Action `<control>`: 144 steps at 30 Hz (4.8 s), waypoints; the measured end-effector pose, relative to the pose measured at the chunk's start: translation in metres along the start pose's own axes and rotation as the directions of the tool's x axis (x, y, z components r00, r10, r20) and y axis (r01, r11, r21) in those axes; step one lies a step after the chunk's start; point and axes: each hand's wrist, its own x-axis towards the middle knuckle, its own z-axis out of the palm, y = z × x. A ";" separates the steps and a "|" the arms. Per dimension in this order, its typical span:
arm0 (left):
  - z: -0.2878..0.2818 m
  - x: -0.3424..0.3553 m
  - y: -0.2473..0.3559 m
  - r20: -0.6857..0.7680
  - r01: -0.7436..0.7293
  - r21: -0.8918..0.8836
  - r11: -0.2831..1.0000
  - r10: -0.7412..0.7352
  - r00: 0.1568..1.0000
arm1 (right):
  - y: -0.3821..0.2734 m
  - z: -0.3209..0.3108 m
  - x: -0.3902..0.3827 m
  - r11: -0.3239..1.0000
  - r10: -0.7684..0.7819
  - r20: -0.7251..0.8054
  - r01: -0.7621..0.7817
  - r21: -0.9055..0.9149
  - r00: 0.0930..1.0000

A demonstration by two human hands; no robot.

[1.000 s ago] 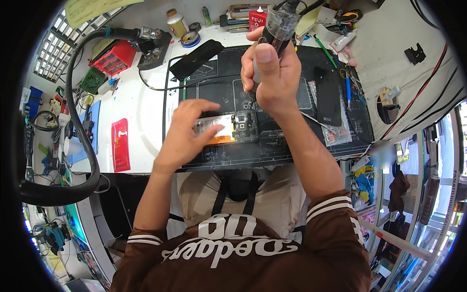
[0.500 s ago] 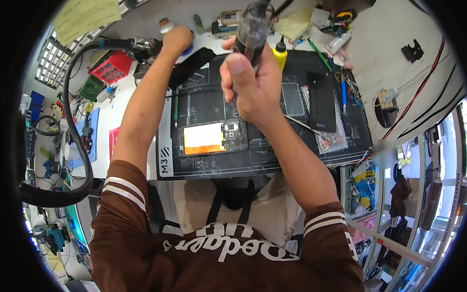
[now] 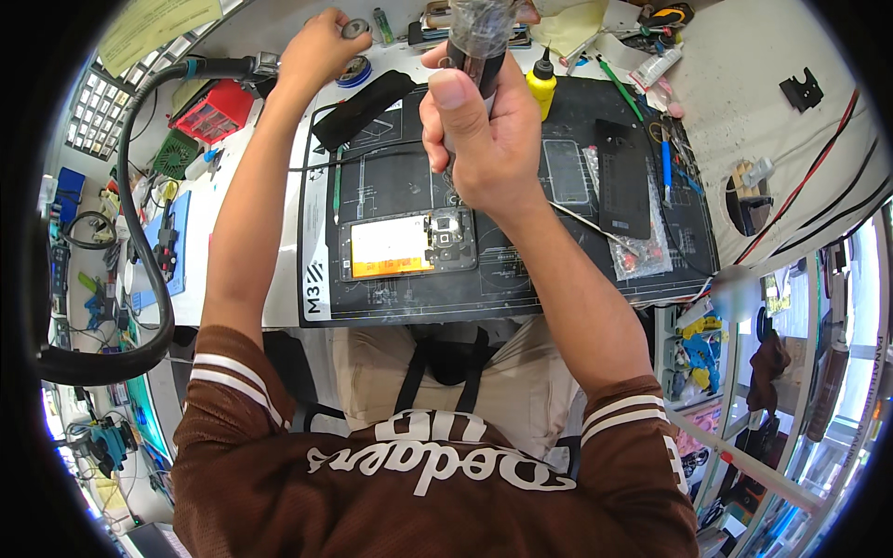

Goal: The person disassembles a smartphone at a workbench, using a screwdriver to remove screws and a prying tool to separate the back cover. They remove the battery and internal components, then reassemble the device by reconnecting the battery and closing the back cover.

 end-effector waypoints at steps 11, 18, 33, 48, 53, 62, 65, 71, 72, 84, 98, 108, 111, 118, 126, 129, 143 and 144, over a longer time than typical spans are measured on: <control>-0.056 -0.200 0.022 0.283 -0.139 -0.504 0.853 0.315 0.906 | 0.006 -0.009 0.001 1.000 -0.025 -0.011 0.025 -0.016 1.000; -0.034 -0.191 0.025 0.190 -0.472 -0.218 0.854 0.511 0.838 | 0.007 -0.006 -0.002 1.000 -0.003 -0.008 0.003 -0.025 1.000; -0.004 -0.156 0.048 0.107 -0.547 -0.081 0.833 0.552 0.827 | 0.006 -0.002 0.002 0.995 0.065 -0.108 -0.056 0.086 0.992; -0.014 -0.216 0.015 0.193 -0.141 -0.472 0.870 0.259 0.946 | -0.004 0.010 -0.001 0.990 0.136 -0.118 -0.130 0.058 0.984; -0.038 -0.235 0.027 0.073 -0.185 -0.486 0.854 0.251 0.965 | 0.011 0.000 -0.003 0.996 0.039 -0.105 -0.030 0.088 0.994; -0.044 -0.299 0.040 0.123 -0.145 -0.460 0.876 0.224 0.967 | 0.008 0.009 -0.003 0.996 0.056 -0.116 -0.047 0.078 0.992; -0.038 -0.303 0.044 0.113 -0.146 -0.401 0.904 0.207 0.972 | -0.002 0.011 -0.001 0.996 0.079 -0.131 -0.074 0.042 0.988; -0.036 -0.305 0.048 0.109 -0.133 -0.351 0.927 0.181 0.977 | -0.009 0.015 -0.001 0.993 0.113 -0.173 -0.106 0.049 0.978; -0.035 -0.305 0.048 0.110 -0.129 -0.351 0.927 0.178 0.978 | -0.011 0.017 -0.003 0.992 0.127 -0.183 -0.121 0.042 0.975; -0.034 -0.304 0.046 0.107 -0.137 -0.333 0.933 0.181 0.978 | -0.002 0.008 -0.005 0.997 0.082 -0.169 -0.081 0.013 0.982; -0.034 -0.303 0.046 0.085 -0.135 -0.356 0.925 0.176 0.981 | -0.009 0.019 -0.008 0.991 0.128 -0.166 -0.133 -0.015 0.978; -0.035 -0.304 0.046 0.083 -0.138 -0.358 0.923 0.179 0.980 | -0.023 0.021 -0.007 0.989 0.092 -0.180 -0.068 0.133 0.979; -0.034 -0.303 0.046 0.080 -0.142 -0.357 0.923 0.182 0.980 | -0.004 0.022 -0.010 0.989 0.009 -0.035 -0.004 0.146 0.999; -0.035 -0.304 0.046 0.084 -0.138 -0.357 0.924 0.179 0.980 | 0.001 0.036 -0.017 0.972 0.185 -0.045 -0.176 0.156 0.982; -0.033 -0.303 0.045 0.103 -0.136 -0.348 0.927 0.182 0.978 | 0.005 0.036 -0.018 0.981 0.158 -0.027 -0.154 0.116 0.987; -0.034 -0.303 0.046 0.110 -0.127 -0.352 0.927 0.176 0.978 | 0.004 0.037 -0.019 0.981 0.164 -0.017 -0.161 0.112 0.986; -0.034 -0.304 0.046 0.064 -0.152 -0.369 0.917 0.188 0.980 | -0.005 0.041 -0.017 0.957 0.232 -0.026 -0.224 0.185 0.972; -0.033 -0.304 0.046 0.058 -0.155 -0.370 0.916 0.189 0.980 | -0.002 0.036 -0.016 0.971 0.175 -0.024 -0.168 0.167 0.984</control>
